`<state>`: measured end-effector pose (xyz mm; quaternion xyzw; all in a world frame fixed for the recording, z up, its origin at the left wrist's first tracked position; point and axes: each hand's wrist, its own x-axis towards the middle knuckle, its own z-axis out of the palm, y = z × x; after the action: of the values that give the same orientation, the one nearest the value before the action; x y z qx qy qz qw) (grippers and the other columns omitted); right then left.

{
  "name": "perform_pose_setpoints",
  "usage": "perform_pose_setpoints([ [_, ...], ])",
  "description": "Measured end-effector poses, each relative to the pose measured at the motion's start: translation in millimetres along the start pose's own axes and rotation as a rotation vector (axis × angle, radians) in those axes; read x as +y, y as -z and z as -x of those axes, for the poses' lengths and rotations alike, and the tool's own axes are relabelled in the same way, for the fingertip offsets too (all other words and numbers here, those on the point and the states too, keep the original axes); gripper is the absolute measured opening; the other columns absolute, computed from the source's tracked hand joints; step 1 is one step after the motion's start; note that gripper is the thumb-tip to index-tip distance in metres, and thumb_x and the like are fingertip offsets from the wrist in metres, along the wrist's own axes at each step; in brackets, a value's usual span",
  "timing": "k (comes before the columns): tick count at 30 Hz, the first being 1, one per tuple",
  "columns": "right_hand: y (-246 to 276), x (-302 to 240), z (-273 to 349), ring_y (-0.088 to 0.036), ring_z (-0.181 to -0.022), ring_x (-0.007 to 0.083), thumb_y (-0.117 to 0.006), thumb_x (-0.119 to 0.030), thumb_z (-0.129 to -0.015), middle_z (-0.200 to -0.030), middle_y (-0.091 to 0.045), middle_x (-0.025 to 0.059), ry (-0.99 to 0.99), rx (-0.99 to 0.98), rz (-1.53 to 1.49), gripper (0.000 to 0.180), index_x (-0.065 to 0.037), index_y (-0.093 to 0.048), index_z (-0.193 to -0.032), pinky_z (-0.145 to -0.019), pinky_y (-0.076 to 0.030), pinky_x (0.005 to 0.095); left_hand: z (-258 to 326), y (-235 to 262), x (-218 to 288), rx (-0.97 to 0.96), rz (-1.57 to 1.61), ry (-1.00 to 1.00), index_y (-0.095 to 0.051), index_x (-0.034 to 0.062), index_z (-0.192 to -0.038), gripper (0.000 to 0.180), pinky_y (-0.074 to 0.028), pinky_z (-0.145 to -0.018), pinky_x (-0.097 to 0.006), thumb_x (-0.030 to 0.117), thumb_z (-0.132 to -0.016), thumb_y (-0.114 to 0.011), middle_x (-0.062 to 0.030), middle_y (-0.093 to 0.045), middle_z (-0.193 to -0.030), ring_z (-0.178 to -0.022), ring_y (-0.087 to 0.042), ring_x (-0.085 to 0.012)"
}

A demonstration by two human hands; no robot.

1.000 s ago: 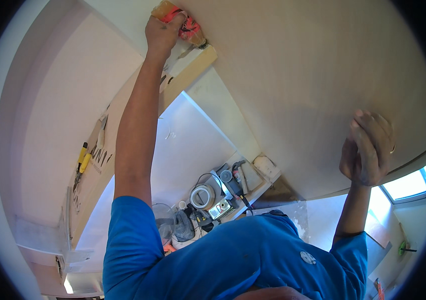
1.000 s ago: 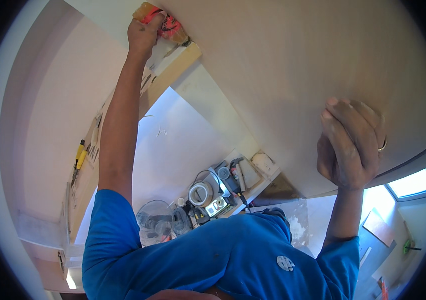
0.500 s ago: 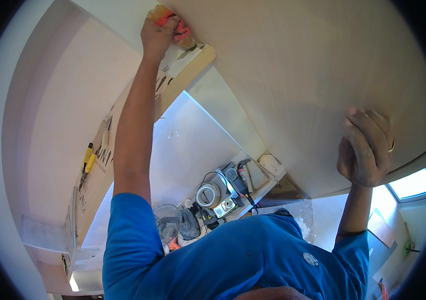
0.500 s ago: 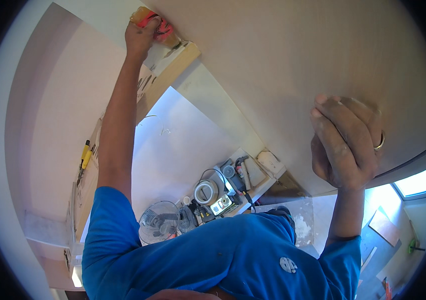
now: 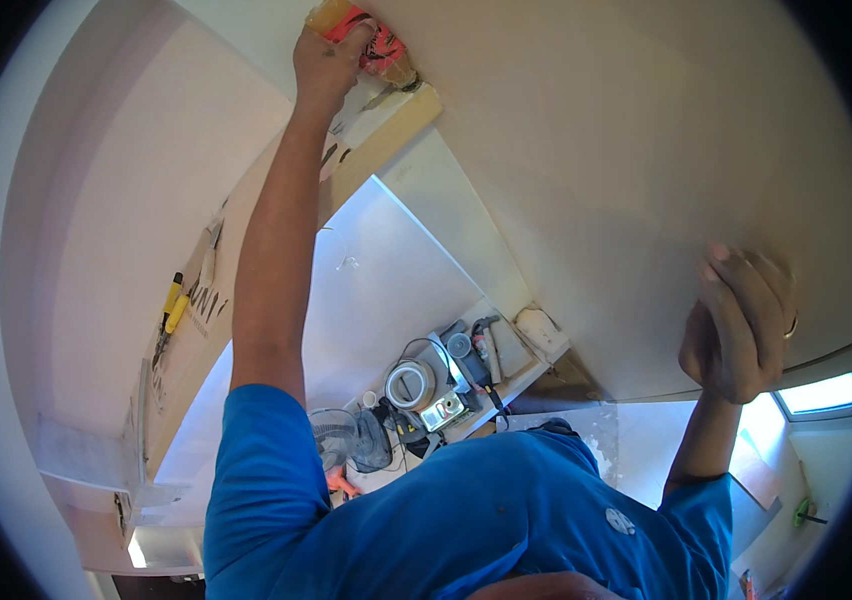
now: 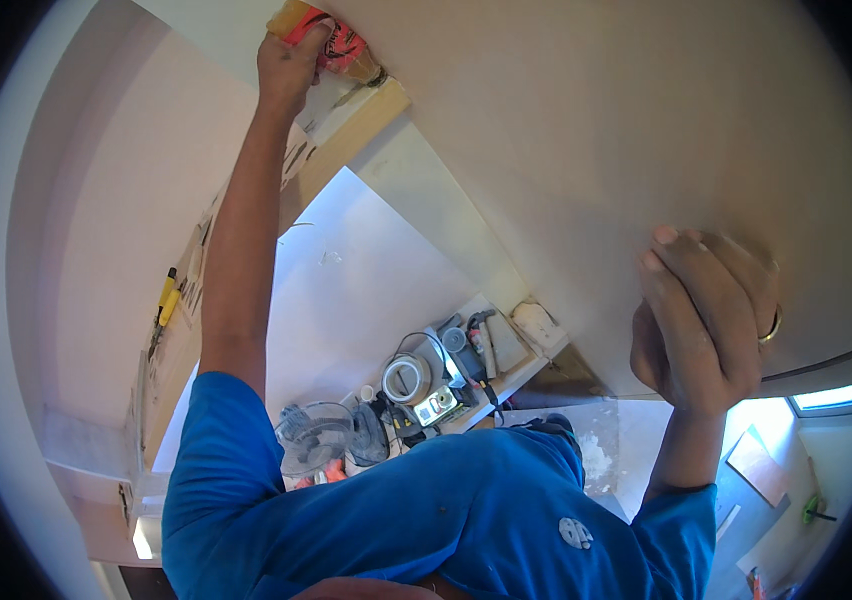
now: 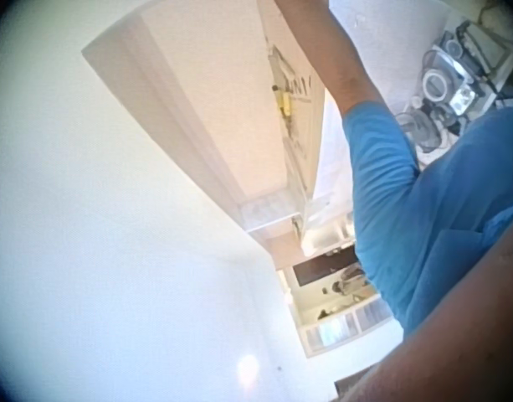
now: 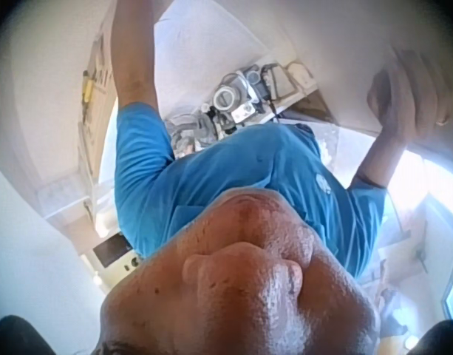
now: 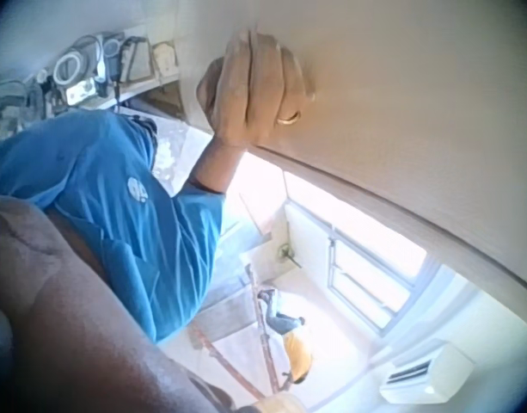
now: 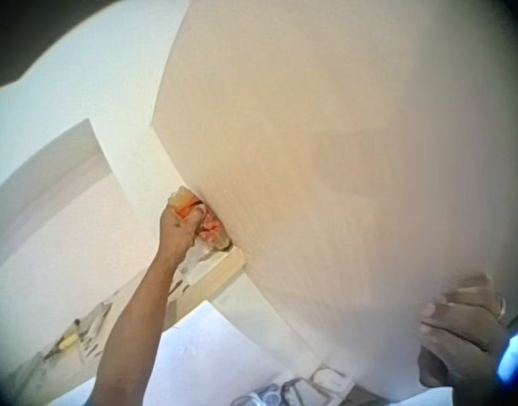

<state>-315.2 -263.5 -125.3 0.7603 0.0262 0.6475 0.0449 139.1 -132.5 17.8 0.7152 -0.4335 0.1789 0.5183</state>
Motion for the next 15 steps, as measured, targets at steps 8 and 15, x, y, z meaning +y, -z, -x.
perform_pose_setpoints([
  [8,-1.7,-0.7,-2.0,-0.072,-0.096,0.0309,-0.08,0.004,-0.072,-0.106,-0.077,0.0147,0.017,-0.026,-0.001,0.032,-0.005,-0.076,-0.102,-0.081,-0.059,0.0424,-10.9,14.4,-4.2,-0.126,0.021,0.023,-0.067,0.0015,-0.117,0.021,-0.06,-0.06,-0.028,0.013,-0.1,-0.07,-0.0082,-0.075,-0.09,-0.071,-0.073,-0.0144],
  [15,1.1,4.9,6.9,-0.072,-0.102,0.0317,-0.083,0.001,-0.073,-0.111,-0.076,0.0177,0.048,-0.058,-0.018,0.035,-0.004,-0.074,-0.106,-0.083,-0.061,0.0428,-9.0,42.5,1.6,-0.188,-0.148,0.048,-0.065,0.0011,-0.112,0.015,-0.061,-0.062,-0.03,0.009,-0.1,-0.068,-0.0075,-0.074,-0.088,-0.072,-0.073,-0.0149],
])
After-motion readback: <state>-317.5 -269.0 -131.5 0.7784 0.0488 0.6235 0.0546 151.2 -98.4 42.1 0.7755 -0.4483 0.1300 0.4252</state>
